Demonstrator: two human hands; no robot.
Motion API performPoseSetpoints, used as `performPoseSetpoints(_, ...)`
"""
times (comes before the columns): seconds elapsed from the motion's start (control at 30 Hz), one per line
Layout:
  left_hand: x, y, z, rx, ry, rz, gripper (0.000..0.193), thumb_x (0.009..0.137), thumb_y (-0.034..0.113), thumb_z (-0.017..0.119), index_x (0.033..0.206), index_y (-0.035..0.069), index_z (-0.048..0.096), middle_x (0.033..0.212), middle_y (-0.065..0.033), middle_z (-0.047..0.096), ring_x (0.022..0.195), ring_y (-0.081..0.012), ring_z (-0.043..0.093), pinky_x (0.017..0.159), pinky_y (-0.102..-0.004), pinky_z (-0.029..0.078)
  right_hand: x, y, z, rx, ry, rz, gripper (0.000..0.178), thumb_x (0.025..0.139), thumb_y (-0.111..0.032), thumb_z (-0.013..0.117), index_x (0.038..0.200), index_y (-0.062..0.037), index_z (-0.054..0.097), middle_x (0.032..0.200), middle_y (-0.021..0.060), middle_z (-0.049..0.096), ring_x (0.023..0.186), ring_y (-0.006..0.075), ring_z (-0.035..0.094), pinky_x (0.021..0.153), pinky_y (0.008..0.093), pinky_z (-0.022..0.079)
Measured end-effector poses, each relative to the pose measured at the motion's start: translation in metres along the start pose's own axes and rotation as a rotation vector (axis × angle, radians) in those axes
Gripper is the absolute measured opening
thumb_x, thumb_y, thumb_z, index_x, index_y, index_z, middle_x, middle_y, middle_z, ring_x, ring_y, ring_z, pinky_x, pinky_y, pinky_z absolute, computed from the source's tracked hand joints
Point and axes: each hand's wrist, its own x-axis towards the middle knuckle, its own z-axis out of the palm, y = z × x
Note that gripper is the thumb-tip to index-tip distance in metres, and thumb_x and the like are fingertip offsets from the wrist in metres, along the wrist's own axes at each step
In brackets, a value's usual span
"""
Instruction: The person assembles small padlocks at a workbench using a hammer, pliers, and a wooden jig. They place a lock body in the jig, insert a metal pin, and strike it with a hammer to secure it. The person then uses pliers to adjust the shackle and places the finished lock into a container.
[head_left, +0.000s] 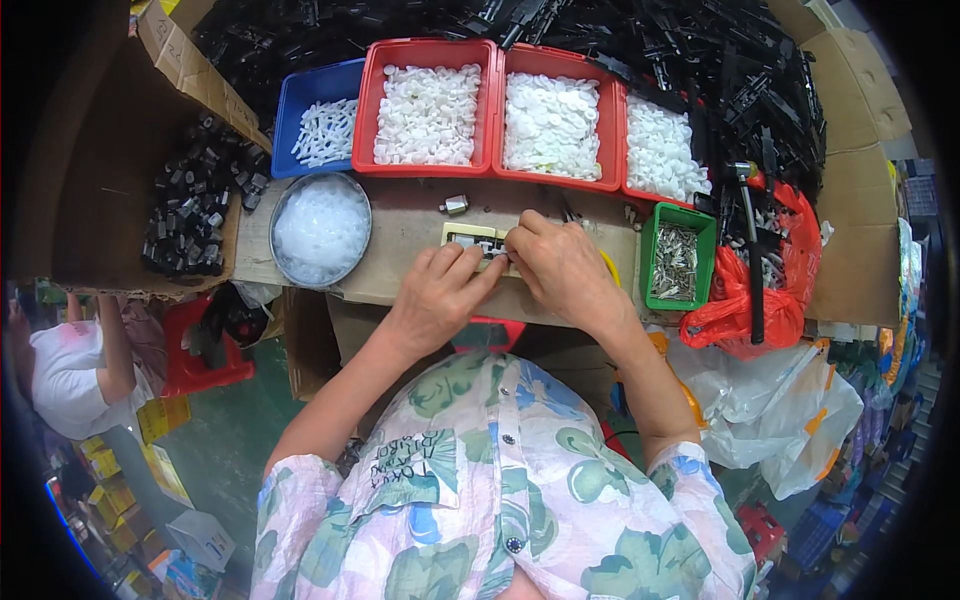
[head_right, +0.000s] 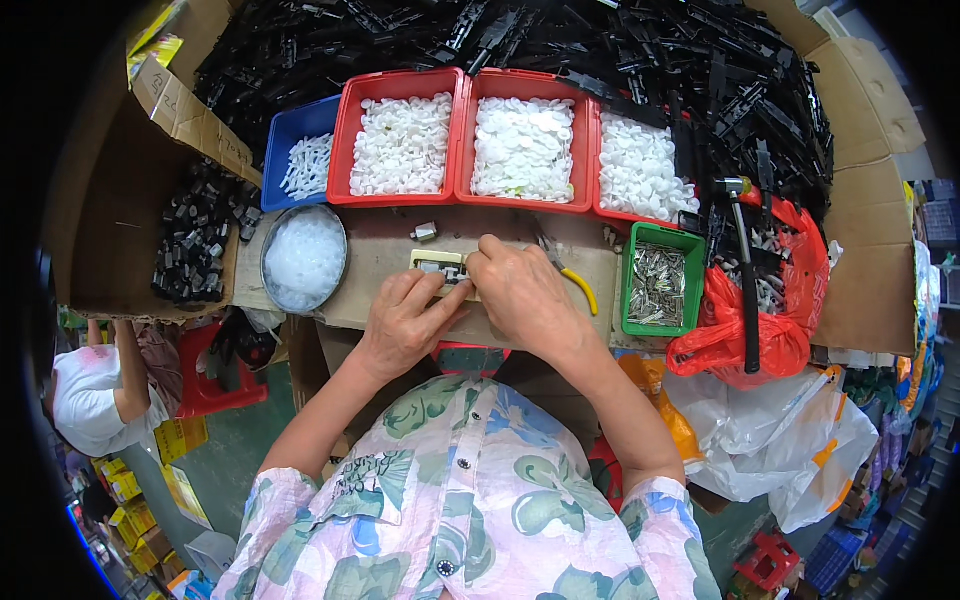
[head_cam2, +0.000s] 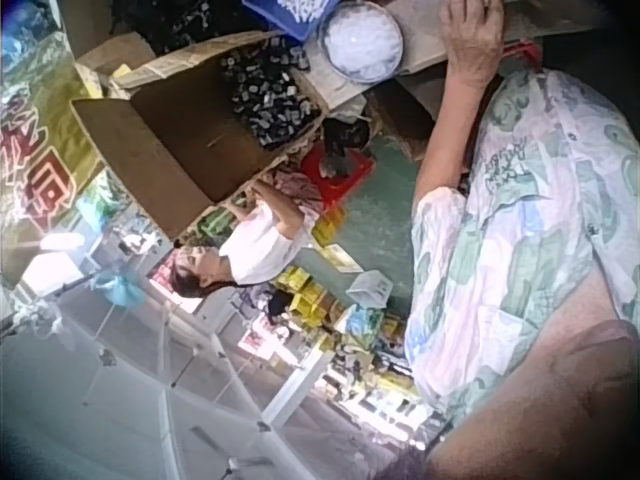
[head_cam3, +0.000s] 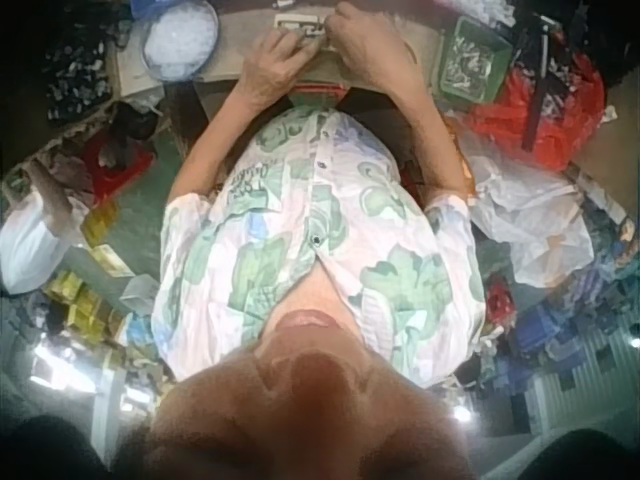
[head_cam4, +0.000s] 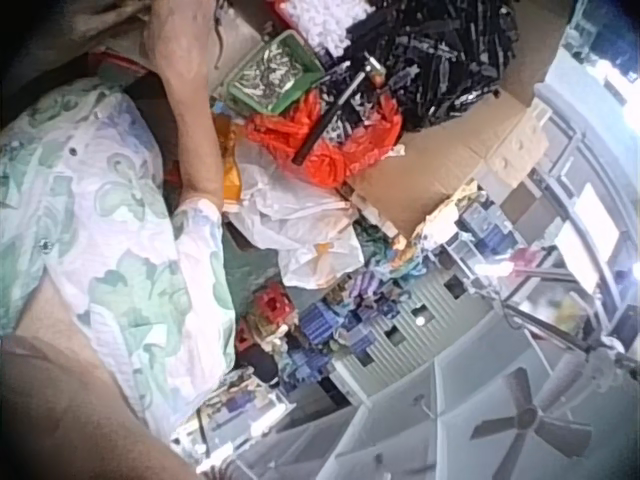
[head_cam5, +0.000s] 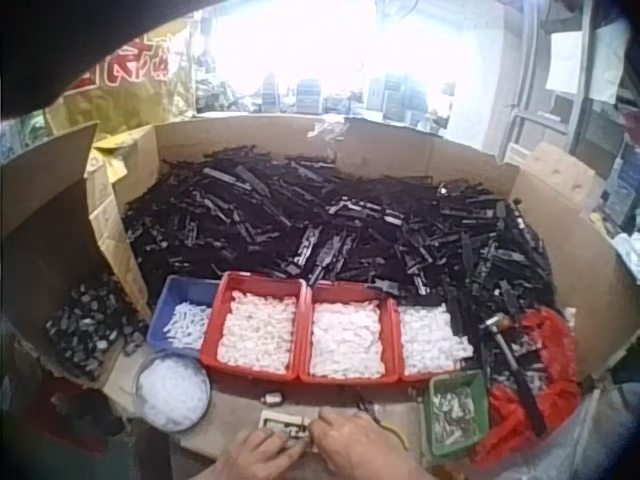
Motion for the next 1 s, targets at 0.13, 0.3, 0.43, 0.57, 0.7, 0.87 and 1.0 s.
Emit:
performPoseSetpoints(0.13, 0.001, 0.001, 0.004, 0.074, -0.035, 0.079, 0.041, 0.079, 0.02, 0.077, 0.118, 0.009, 0.07, 0.102, -0.0066, 0.06, 0.095, -0.0251, 0.056, 0.08, -0.0383, 0.046, -0.008, 0.002, -0.002, 0.118, 0.054, 0.051, 0.012, 0.083, -0.006, 0.067, 0.091, 0.0009, 0.062, 0.089, 0.0169, 0.059, 0.081, 0.0393, 0.064, 0.07, 0.0489, 0.05)
performPoseSetpoints(0.3, 0.0, -0.002, -0.006, 0.164, -0.103, 0.166, 0.045, 0.08, 0.017, 0.065, 0.122, 0.004, 0.067, 0.105, -0.0083, 0.06, 0.096, -0.0256, 0.057, 0.081, -0.0389, 0.046, -0.033, 0.006, -0.019, 0.175, 0.168, 0.076, 0.014, 0.085, -0.008, 0.069, 0.097, -0.0016, 0.062, 0.091, 0.0156, 0.06, 0.08, 0.0389, 0.063, 0.069, 0.0473, 0.051)
performPoseSetpoints(0.43, 0.012, -0.007, -0.011, 0.141, -0.135, 0.201, 0.043, 0.08, 0.015, 0.065, 0.12, 0.003, 0.067, 0.103, -0.0092, 0.06, 0.096, -0.0259, 0.057, 0.081, -0.0395, 0.046, -0.077, 0.022, -0.05, 0.126, 0.35, 0.227, 0.015, 0.083, -0.001, 0.071, 0.098, -0.0003, 0.068, 0.092, 0.0138, 0.064, 0.079, 0.0296, 0.067, 0.069, 0.0381, 0.052)
performPoseSetpoints(0.57, 0.019, 0.0, -0.015, 0.033, -0.103, 0.089, 0.038, 0.077, 0.014, 0.079, 0.113, 0.005, 0.069, 0.1, -0.0098, 0.06, 0.092, -0.0283, 0.058, 0.077, -0.0409, 0.046, -0.129, 0.07, -0.113, -0.137, 0.553, 0.375, 0.011, 0.085, 0.001, 0.067, 0.096, 0.0029, 0.067, 0.09, 0.016, 0.065, 0.082, 0.0323, 0.066, 0.072, 0.0386, 0.052)
performPoseSetpoints(0.7, 0.03, 0.0, -0.025, -0.055, -0.109, 0.045, 0.038, 0.076, 0.011, 0.079, 0.113, 0.004, 0.07, 0.095, -0.0107, 0.061, 0.089, -0.0289, 0.058, 0.075, -0.0404, 0.046, -0.192, 0.134, -0.154, -0.377, 0.496, 0.667, 0.014, 0.086, -0.001, 0.063, 0.099, 0.0007, 0.069, 0.094, 0.0189, 0.064, 0.087, 0.0388, 0.065, 0.078, 0.0466, 0.051)
performPoseSetpoints(0.87, 0.029, -0.005, -0.041, -0.064, -0.075, -0.022, 0.038, 0.075, 0.008, 0.079, 0.111, 0.004, 0.07, 0.099, -0.012, 0.062, 0.091, -0.0306, 0.059, 0.078, -0.0423, 0.047, -0.203, 0.18, -0.15, -0.518, 0.385, 0.669, 0.026, 0.079, 0.002, 0.065, 0.105, -0.0007, 0.071, 0.103, 0.0186, 0.064, 0.099, 0.0371, 0.064, 0.086, 0.0453, 0.051)
performPoseSetpoints(1.0, 0.029, -0.02, -0.056, -0.054, -0.011, -0.076, 0.035, 0.074, 0.007, 0.079, 0.108, 0.003, 0.07, 0.1, -0.0126, 0.063, 0.093, -0.0327, 0.061, 0.082, -0.0434, 0.05, -0.21, 0.204, -0.152, -0.521, 0.275, 0.648, 0.029, 0.077, 0.003, 0.067, 0.105, -0.0014, 0.071, 0.112, 0.0197, 0.065, 0.104, 0.0391, 0.064, 0.089, 0.0449, 0.052)
